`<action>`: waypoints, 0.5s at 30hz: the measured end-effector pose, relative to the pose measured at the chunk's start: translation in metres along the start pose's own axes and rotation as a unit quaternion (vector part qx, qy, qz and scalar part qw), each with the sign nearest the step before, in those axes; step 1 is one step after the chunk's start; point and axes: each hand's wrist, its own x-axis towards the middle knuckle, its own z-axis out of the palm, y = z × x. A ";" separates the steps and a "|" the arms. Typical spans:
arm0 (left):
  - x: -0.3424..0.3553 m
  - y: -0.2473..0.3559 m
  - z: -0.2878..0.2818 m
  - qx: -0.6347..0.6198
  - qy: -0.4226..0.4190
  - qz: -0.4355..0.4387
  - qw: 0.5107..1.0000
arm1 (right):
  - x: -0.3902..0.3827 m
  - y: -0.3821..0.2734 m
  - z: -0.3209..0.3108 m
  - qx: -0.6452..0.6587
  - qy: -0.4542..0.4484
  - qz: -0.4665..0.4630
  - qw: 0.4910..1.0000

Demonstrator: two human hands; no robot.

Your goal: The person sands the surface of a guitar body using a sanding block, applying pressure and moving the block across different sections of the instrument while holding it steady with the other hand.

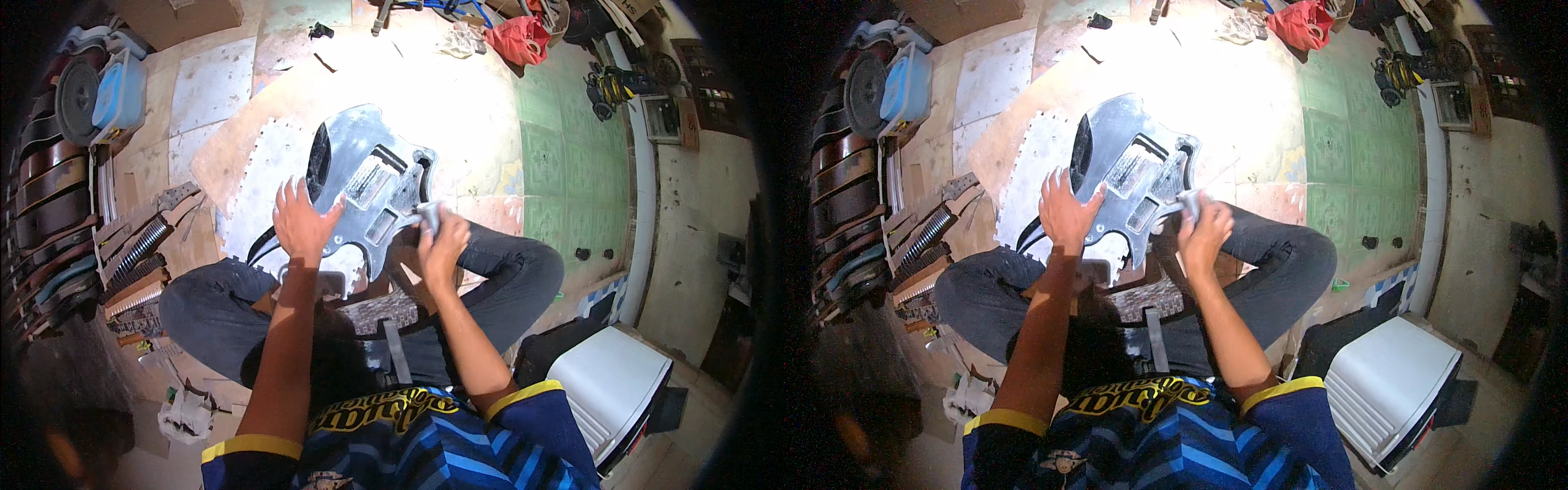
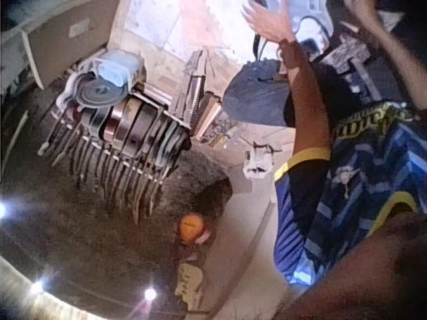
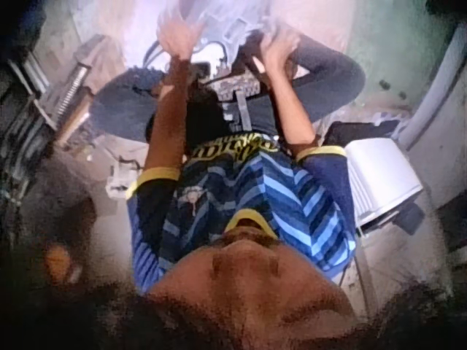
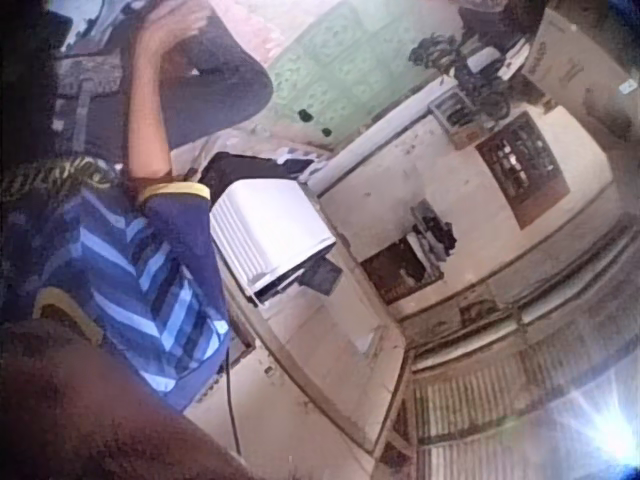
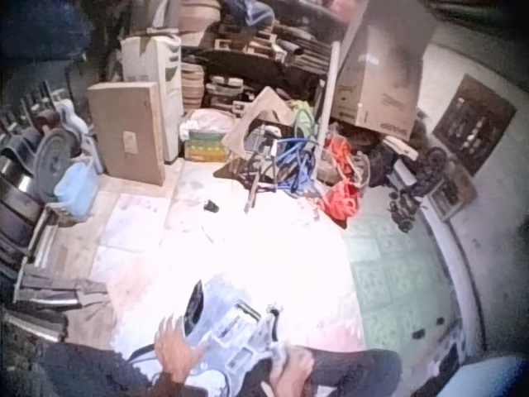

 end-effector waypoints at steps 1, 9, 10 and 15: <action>-0.001 0.003 0.004 0.000 0.003 0.000 1.000 | 0.000 0.004 0.005 0.020 0.041 0.025 0.999; 0.002 0.003 0.002 -0.004 -0.008 -0.011 1.000 | 0.008 0.006 0.008 -0.009 -0.010 -0.037 0.999; 0.001 0.005 0.003 0.000 -0.011 -0.014 1.000 | 0.006 0.004 0.007 -0.014 0.001 -0.007 1.000; 0.004 0.000 0.001 0.001 -0.016 -0.020 1.000 | -0.057 -0.030 0.000 0.040 -0.157 -0.174 0.971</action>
